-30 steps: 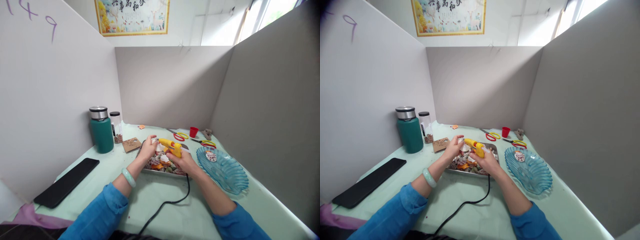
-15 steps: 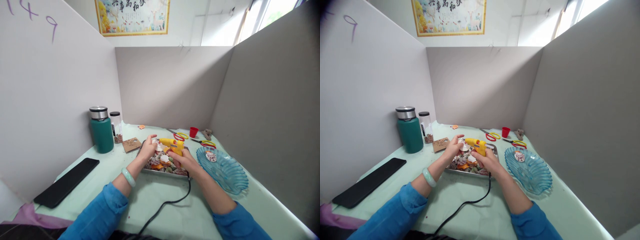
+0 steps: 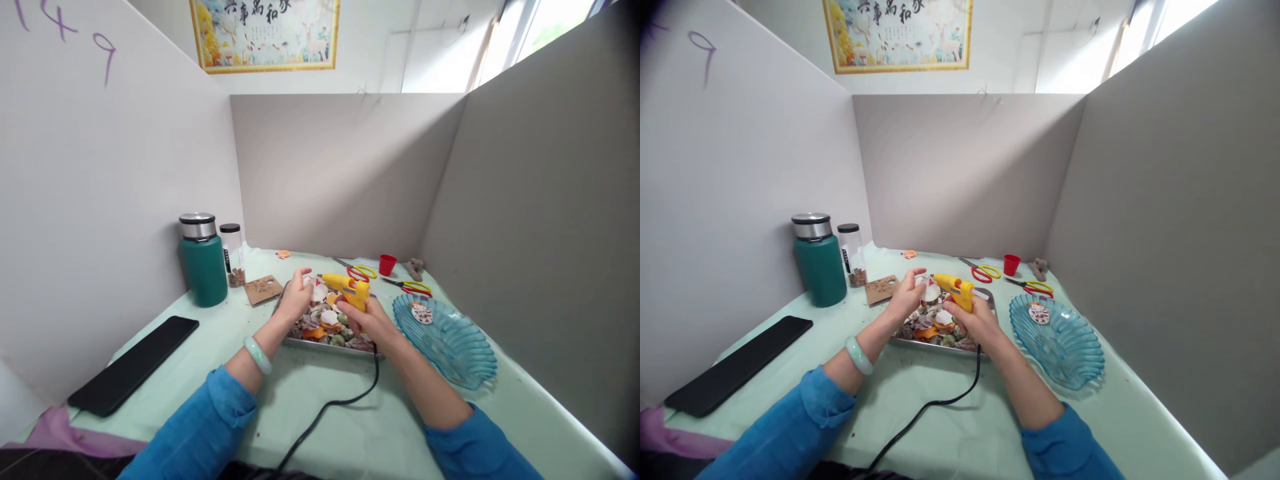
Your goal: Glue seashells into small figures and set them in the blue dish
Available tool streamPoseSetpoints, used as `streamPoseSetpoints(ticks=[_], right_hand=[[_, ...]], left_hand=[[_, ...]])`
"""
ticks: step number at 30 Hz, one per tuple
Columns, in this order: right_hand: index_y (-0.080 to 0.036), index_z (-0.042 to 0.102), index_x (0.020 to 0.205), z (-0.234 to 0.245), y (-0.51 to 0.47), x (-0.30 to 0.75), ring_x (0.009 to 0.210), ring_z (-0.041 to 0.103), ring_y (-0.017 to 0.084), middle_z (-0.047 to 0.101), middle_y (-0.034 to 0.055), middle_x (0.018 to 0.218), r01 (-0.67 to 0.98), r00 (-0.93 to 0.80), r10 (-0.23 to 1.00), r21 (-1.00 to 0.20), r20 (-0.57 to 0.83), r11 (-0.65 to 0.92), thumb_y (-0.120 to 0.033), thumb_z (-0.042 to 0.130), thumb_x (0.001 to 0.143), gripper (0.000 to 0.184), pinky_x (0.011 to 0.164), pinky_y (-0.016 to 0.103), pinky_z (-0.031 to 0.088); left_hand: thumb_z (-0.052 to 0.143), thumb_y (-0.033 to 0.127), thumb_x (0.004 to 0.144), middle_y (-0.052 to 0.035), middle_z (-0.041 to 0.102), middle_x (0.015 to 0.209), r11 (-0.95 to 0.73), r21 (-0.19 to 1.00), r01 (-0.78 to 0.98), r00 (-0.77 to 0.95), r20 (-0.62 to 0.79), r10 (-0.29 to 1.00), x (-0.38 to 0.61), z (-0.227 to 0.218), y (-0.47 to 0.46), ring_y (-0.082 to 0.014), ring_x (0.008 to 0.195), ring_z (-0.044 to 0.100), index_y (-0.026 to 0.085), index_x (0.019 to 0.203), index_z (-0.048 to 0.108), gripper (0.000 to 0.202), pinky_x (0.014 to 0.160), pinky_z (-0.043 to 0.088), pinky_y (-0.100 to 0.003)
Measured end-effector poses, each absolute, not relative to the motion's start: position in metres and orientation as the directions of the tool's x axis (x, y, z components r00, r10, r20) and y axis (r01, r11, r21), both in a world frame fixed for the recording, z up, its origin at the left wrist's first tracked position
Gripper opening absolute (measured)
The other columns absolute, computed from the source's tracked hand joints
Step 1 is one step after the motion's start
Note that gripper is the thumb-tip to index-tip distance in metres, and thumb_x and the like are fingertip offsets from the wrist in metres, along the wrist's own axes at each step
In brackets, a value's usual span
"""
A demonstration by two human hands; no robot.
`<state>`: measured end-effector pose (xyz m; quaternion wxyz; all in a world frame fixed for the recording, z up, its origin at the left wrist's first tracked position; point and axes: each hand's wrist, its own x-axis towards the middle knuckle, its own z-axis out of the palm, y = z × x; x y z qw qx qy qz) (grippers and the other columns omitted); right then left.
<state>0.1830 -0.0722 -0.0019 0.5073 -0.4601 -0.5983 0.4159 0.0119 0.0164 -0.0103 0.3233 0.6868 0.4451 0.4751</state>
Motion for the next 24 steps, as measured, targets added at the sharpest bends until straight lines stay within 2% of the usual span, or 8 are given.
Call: streamPoseSetpoints(ticks=[8, 14, 17, 24], right_hand=[[-0.015, 0.062, 0.089, -0.005, -0.070, 0.184, 0.040, 0.034, 0.008, 0.041, -0.0080, 0.041, 0.119, -0.074, 0.974, -0.967, 0.215, 0.223, -0.044, 0.063, 0.081, 0.031, 0.044, 0.023, 0.027], [-0.015, 0.061, 0.089, -0.005, -0.070, 0.184, 0.039, 0.034, 0.008, 0.041, -0.0084, 0.040, 0.108, -0.083, 0.969, -0.965, 0.232, 0.240, -0.043, 0.062, 0.081, 0.029, 0.044, 0.023, 0.027], [-0.015, 0.061, 0.090, -0.004, -0.071, 0.184, 0.039, 0.034, 0.008, 0.041, -0.0087, 0.040, 0.103, -0.092, 0.968, -0.964, 0.235, 0.244, -0.043, 0.062, 0.081, 0.029, 0.043, 0.023, 0.026], [-0.015, 0.060, 0.089, -0.002, -0.072, 0.182, 0.038, 0.033, 0.007, 0.041, -0.0090, 0.039, 0.102, -0.092, 0.966, -0.962, 0.243, 0.252, -0.043, 0.064, 0.080, 0.030, 0.042, 0.023, 0.025]], left_hand=[[0.041, 0.021, 0.088, -0.0085, 0.067, 0.090, -0.519, 0.652, 0.553, 0.210, 0.493, 0.844, 0.011, -0.003, 0.004, -0.0211, 0.085, 0.063, 0.016, 0.129, 0.043, 0.041, 0.081, 0.045, -0.033], [0.037, 0.023, 0.092, -0.0136, 0.069, 0.097, -0.501, 0.518, 0.693, 0.210, 0.520, 0.828, 0.011, -0.002, 0.004, -0.0245, 0.090, 0.064, 0.015, 0.134, 0.040, 0.043, 0.082, 0.045, -0.035], [0.035, 0.023, 0.093, -0.0148, 0.070, 0.095, -0.488, 0.465, 0.739, 0.215, 0.523, 0.825, 0.011, -0.001, 0.002, -0.0256, 0.088, 0.066, 0.015, 0.135, 0.040, 0.043, 0.080, 0.045, -0.035], [0.032, 0.020, 0.093, -0.0172, 0.070, 0.090, -0.453, 0.422, 0.785, 0.199, 0.521, 0.830, 0.010, 0.001, -0.001, -0.0266, 0.084, 0.067, 0.011, 0.133, 0.041, 0.042, 0.075, 0.045, -0.035]])
